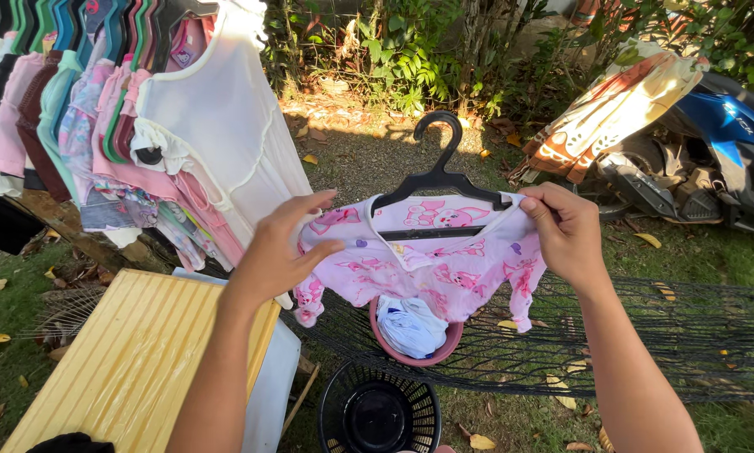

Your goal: The person hangs a white top, a pink top, a black top, a pink jacket, and a pink patterned top on hangers and places them on a line by hand.

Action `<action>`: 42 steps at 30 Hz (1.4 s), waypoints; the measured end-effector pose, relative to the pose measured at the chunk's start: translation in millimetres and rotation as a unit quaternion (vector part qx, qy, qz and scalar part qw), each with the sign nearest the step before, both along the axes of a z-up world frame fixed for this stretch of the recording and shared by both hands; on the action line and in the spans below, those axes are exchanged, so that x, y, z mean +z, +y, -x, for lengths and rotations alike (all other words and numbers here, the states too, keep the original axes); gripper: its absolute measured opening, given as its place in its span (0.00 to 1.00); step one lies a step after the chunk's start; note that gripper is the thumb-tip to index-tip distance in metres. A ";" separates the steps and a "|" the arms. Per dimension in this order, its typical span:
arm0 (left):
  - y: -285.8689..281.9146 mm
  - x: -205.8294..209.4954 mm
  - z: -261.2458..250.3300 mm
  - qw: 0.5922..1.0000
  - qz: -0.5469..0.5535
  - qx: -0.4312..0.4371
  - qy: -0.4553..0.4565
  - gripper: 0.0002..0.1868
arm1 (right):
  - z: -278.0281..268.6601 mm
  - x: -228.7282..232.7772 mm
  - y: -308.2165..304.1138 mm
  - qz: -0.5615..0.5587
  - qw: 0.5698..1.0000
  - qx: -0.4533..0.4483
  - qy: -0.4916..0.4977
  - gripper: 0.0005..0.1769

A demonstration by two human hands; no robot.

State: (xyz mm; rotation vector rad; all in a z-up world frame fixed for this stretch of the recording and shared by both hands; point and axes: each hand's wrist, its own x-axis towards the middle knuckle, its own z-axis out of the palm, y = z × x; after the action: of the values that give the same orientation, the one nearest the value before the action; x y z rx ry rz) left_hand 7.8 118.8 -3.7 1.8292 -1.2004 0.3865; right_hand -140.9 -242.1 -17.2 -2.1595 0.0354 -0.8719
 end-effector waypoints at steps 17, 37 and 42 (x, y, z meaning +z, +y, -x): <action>-35.7 12.9 -11.4 0.984 0.020 0.083 0.158 0.11 | -7.4 27.9 19.9 0.015 0.995 -0.004 -0.098 0.06; -40.8 56.4 -82.1 0.951 0.162 0.163 -0.208 0.25 | -11.5 118.4 41.4 0.262 0.960 -0.052 -0.084 0.08; -42.0 31.9 -73.2 0.950 0.233 0.190 -0.089 0.24 | -29.9 136.0 52.2 0.264 0.953 -0.081 -0.121 0.11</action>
State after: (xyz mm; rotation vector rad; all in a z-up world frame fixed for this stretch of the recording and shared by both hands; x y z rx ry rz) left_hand 81.1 76.8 28.2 1.6192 -0.7728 0.9845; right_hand -111.0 -189.8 118.8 -2.5439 -0.1645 -1.3592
